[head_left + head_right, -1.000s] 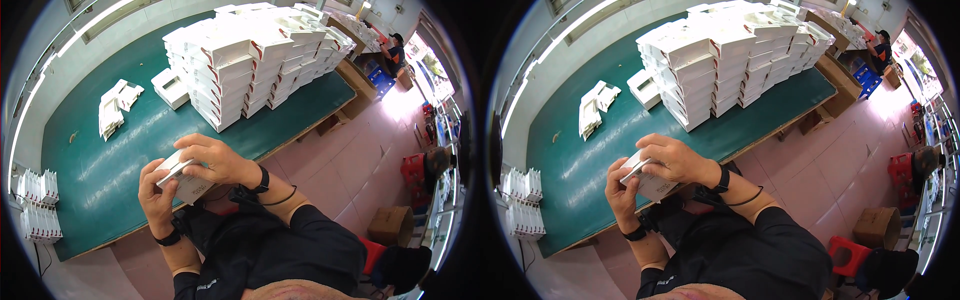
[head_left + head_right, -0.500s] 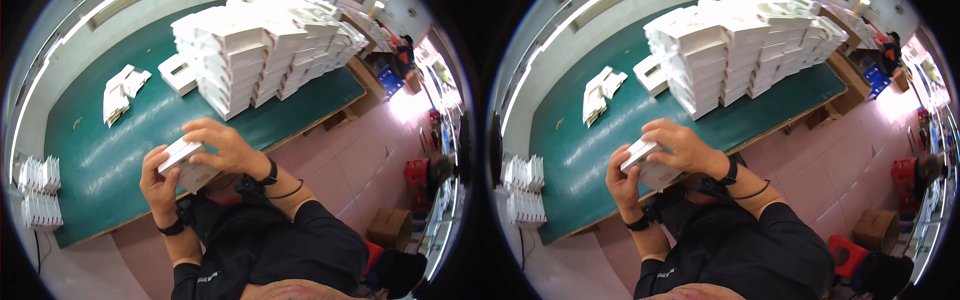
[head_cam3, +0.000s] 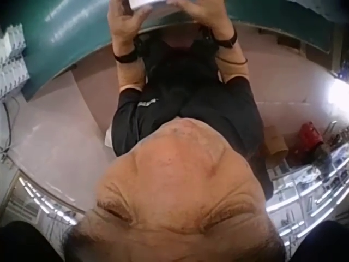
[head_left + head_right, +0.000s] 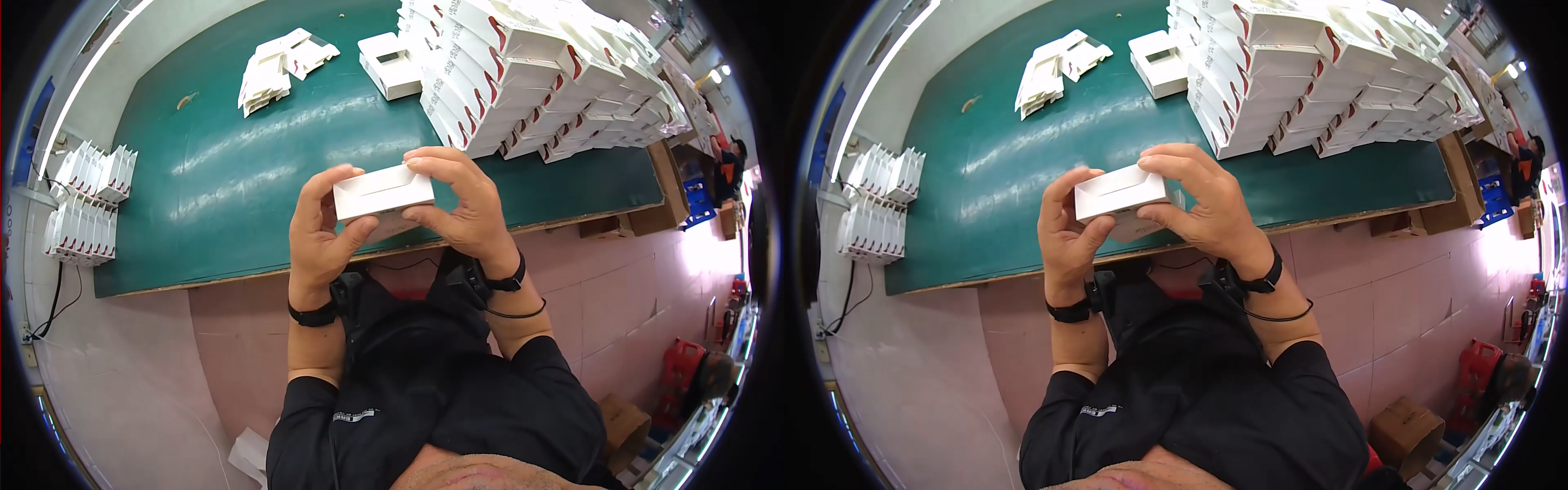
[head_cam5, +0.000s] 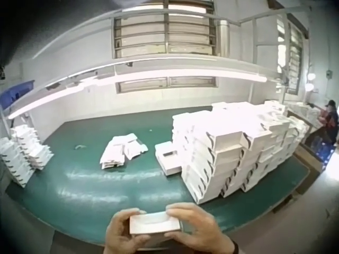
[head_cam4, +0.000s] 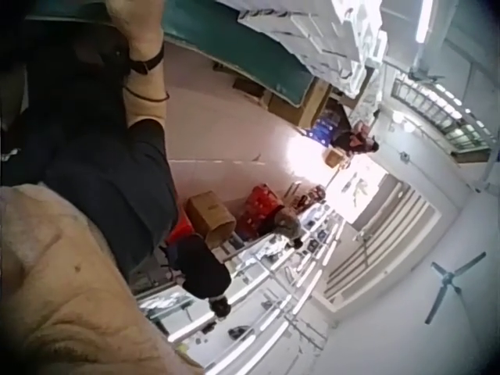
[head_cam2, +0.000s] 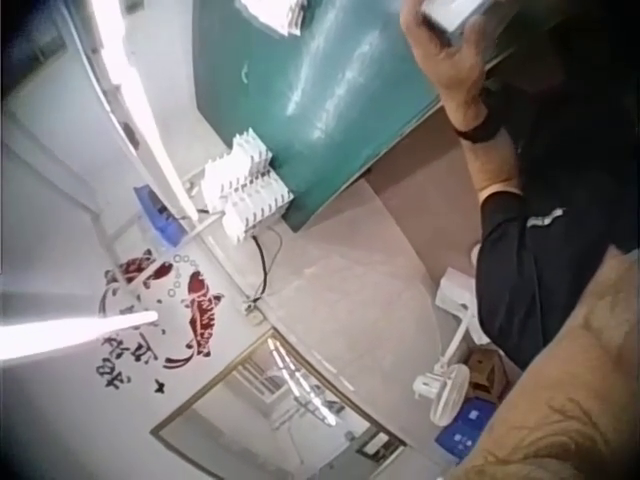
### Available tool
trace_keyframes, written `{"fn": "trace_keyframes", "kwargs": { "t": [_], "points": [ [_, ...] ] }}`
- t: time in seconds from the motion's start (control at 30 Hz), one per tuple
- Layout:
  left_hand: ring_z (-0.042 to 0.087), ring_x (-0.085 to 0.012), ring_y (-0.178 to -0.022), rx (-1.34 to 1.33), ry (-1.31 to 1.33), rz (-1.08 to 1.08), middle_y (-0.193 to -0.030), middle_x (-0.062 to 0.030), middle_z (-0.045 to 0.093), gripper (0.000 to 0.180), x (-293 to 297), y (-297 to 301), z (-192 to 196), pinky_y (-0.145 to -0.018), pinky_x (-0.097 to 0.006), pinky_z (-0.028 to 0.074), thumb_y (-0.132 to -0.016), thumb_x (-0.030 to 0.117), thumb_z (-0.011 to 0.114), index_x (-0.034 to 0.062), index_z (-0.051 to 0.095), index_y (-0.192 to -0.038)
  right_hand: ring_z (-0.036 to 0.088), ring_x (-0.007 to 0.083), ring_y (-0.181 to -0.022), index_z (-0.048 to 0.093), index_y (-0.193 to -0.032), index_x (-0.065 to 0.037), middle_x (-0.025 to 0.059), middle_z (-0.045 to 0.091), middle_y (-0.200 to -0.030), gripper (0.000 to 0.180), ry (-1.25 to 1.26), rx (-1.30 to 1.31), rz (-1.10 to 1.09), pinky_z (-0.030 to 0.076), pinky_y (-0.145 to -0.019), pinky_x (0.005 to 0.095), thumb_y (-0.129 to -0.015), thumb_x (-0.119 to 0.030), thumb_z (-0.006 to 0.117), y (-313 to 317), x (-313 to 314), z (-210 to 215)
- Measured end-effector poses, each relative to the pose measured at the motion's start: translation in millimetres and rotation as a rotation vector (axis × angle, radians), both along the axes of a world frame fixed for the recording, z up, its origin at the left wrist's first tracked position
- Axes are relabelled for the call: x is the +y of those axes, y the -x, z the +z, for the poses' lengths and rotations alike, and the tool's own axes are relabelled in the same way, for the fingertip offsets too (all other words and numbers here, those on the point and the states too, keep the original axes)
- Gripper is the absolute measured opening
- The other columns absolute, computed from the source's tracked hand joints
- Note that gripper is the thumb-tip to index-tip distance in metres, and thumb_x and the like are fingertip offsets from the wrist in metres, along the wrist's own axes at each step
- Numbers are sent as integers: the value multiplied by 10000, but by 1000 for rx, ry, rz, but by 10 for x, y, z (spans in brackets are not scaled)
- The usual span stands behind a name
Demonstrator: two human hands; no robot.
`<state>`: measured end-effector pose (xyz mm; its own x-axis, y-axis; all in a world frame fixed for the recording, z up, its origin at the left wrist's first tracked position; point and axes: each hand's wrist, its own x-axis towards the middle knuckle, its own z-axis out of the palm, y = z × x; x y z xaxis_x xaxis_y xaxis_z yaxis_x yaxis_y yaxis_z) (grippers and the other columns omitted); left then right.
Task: The person picks up a flat box, folds the sides and bottom flaps to shape it, and then tucks the top flap into the opening. They place the assembled box onto a stack and repeat the process with several more boxes.
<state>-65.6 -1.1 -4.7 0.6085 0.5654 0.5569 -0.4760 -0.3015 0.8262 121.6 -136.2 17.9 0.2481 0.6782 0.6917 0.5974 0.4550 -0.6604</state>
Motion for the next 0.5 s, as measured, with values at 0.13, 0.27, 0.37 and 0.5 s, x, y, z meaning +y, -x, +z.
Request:
{"fn": "trace_keyframes", "kwargs": {
  "t": [0.13, 0.27, 0.37, 0.5],
  "points": [
    [611, -234, -1273, 32, 185, -50, -1357, -130, 636, 607, -14, 13, -46, -1083, -376, 496, -856, 110, 898, 52, 601, -1382, 680, 291, -1202, 666, -1321, -21, 150, 684, -1342, 547, -62, 50, 12, 547, -1005, 372, -837, -146, 891, -30, -5, -69],
    [608, -235, -1288, 128, 8, 12, -1386, -112, 621, 636, 98, 85, -124, -1103, -392, 486, -850, 166, 912, 43, 603, -1392, 673, 295, -1219, 652, -1338, -25, 155, 675, -1349, 565, 48, -36, -48, 547, -1014, 372, -825, -90, 881, 16, -40, 26],
    [608, -235, -1288, 127, -337, 161, -1346, -100, 637, 667, 170, 46, -118, -1102, -387, 487, -845, 236, 919, 23, 601, -1391, 673, 303, -1225, 646, -1339, -27, 157, 672, -1347, 579, 29, -65, -70, 550, -1020, 381, -803, -25, 864, 27, -43, 14],
    [619, -223, -1250, 146, -267, 209, -1316, -83, 639, 581, 134, 19, -81, -1063, -379, 511, -919, 310, 860, 10, 621, -1355, 673, 344, -1227, 653, -1300, -39, 157, 669, -1322, 580, -28, -118, -125, 572, -1001, 406, -757, 77, 819, 16, 3, -45]
  ]
}}
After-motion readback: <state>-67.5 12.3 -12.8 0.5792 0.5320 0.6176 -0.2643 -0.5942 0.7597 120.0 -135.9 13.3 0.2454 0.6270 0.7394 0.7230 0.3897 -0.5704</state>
